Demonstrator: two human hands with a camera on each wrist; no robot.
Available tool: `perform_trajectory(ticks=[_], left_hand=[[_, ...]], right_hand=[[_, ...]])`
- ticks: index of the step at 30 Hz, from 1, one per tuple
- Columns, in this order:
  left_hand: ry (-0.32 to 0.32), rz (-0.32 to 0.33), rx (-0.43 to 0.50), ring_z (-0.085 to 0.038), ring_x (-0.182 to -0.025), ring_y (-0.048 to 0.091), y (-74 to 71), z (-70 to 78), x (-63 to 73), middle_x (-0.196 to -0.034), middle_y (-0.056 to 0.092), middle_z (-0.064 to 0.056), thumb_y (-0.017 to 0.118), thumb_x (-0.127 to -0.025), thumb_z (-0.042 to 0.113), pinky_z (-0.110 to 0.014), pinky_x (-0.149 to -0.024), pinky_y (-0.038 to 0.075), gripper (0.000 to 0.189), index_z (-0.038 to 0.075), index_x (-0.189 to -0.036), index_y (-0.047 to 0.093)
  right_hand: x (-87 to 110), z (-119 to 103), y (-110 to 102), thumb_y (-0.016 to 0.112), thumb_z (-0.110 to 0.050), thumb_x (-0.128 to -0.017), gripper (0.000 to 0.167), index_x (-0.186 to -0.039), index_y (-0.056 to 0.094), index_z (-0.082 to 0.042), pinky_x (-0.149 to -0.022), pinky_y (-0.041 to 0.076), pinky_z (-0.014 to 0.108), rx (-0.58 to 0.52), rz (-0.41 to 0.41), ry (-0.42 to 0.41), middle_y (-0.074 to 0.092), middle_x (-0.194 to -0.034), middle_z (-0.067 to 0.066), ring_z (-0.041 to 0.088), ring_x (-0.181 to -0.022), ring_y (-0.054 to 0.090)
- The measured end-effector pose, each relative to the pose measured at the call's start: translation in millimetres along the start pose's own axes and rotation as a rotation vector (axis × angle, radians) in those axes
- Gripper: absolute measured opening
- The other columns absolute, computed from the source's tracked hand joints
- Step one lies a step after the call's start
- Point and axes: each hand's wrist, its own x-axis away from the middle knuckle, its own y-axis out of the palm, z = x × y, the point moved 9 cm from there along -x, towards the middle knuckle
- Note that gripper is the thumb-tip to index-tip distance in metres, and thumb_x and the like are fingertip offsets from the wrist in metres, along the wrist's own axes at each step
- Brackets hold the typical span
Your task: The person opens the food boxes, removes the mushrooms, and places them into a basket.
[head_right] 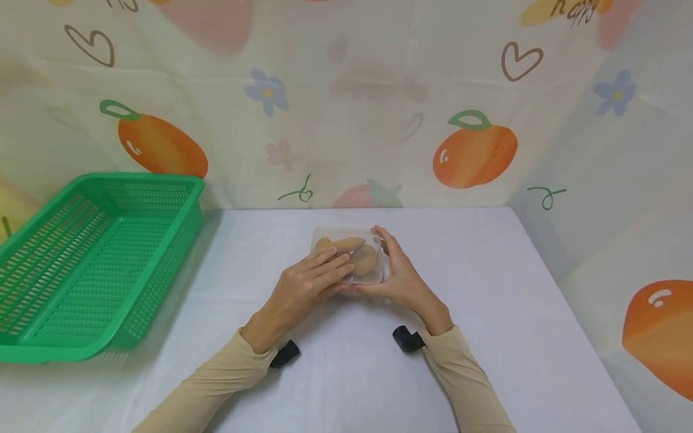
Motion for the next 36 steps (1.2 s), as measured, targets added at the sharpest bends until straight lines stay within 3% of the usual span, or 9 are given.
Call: perform_trajectory(ticks=[6, 14, 36], left_hand=[[-0.013, -0.04, 0.006, -0.021, -0.114, 0.069, 2.2, -3.4, -1.0, -0.115, 0.074, 0.0, 0.085, -0.078, 0.027, -0.034, -0.1, 0.053, 0.034, 0.018, -0.11, 0.077], [0.033, 0.021, -0.074, -0.022, -0.105, 0.072, 1.6, 0.9, -2.0, -0.107, 0.077, 0.001, 0.085, -0.077, 0.023, -0.032, -0.095, 0.056, 0.026, 0.019, -0.103, 0.079], [0.064, 0.013, -0.092, -0.023, -0.106, 0.072, 0.8, 4.5, -2.0, -0.108, 0.077, 0.002, 0.086, -0.077, 0.027, -0.033, -0.095, 0.056, 0.029, 0.02, -0.104, 0.079]], right_hand=[[-0.3, -0.8, 0.3, 0.09, -0.02, -0.072, 0.114, -0.158, 0.015, -0.018, -0.113, 0.029, 0.067, 0.008, -0.005, -0.007, 0.025, -0.162, 0.011, 0.042, -0.146, 0.032], [-1.5, -1.6, 0.6, 0.09, -0.022, -0.072, 0.114, -0.158, 0.015, -0.019, -0.113, 0.029, 0.066, 0.015, -0.008, -0.002, 0.025, -0.162, 0.01, 0.041, -0.146, 0.032], [-0.8, -0.5, -0.5, 0.091, -0.02, -0.07, 0.117, -0.158, 0.014, -0.014, -0.114, 0.028, 0.065, 0.026, -0.006, -0.004, 0.023, -0.163, 0.012, 0.041, -0.145, 0.033]])
